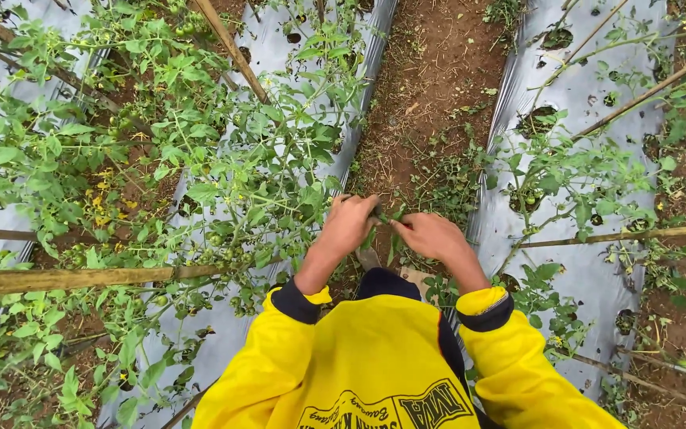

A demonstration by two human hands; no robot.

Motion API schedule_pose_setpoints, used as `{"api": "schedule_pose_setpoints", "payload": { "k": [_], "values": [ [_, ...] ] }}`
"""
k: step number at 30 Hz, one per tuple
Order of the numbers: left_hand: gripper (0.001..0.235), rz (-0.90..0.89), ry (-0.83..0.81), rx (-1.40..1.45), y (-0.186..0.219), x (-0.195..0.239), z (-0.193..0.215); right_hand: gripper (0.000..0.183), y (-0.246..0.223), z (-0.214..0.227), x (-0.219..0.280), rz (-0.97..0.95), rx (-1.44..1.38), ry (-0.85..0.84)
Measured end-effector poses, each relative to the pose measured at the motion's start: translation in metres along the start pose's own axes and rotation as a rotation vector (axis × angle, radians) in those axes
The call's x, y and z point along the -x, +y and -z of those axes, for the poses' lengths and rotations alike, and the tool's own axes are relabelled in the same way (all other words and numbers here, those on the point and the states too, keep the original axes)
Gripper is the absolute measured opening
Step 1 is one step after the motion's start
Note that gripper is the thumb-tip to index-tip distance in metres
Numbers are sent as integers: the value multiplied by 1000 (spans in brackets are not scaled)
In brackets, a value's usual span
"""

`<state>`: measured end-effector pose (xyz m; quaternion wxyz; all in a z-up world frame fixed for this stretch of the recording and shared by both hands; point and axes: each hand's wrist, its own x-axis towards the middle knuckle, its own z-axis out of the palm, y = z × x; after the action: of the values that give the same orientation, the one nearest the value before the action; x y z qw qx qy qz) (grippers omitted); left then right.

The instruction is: Pruning tomato plants in a field using hand shears to remove excess foliage or stems.

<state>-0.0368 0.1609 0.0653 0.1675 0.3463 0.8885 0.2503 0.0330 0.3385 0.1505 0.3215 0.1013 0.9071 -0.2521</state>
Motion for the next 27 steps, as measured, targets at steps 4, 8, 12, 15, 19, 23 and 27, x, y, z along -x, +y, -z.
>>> {"api": "schedule_pose_setpoints", "payload": {
  "k": [4,8,12,15,19,23,27],
  "values": [
    [29,-15,18,-7,-6,2,-8,57,29,-18,-26,85,-151,1],
    [34,-25,56,81,-1,10,-8,57,42,-23,-24,164,-395,-53],
    [36,-61,141,53,0,22,-2,54,68,-28,-23,57,-695,-101],
    [56,-118,244,105,11,43,17,45,76,-14,-5,-64,-961,8],
    [27,-51,779,255,-40,78,-10,59,38,21,35,-300,-665,213],
    [8,195,1013,217,-91,128,-9,76,60,7,32,-433,-342,115],
    [17,528,837,355,-169,136,-39,55,114,-36,11,-369,-301,123]
  ]
}}
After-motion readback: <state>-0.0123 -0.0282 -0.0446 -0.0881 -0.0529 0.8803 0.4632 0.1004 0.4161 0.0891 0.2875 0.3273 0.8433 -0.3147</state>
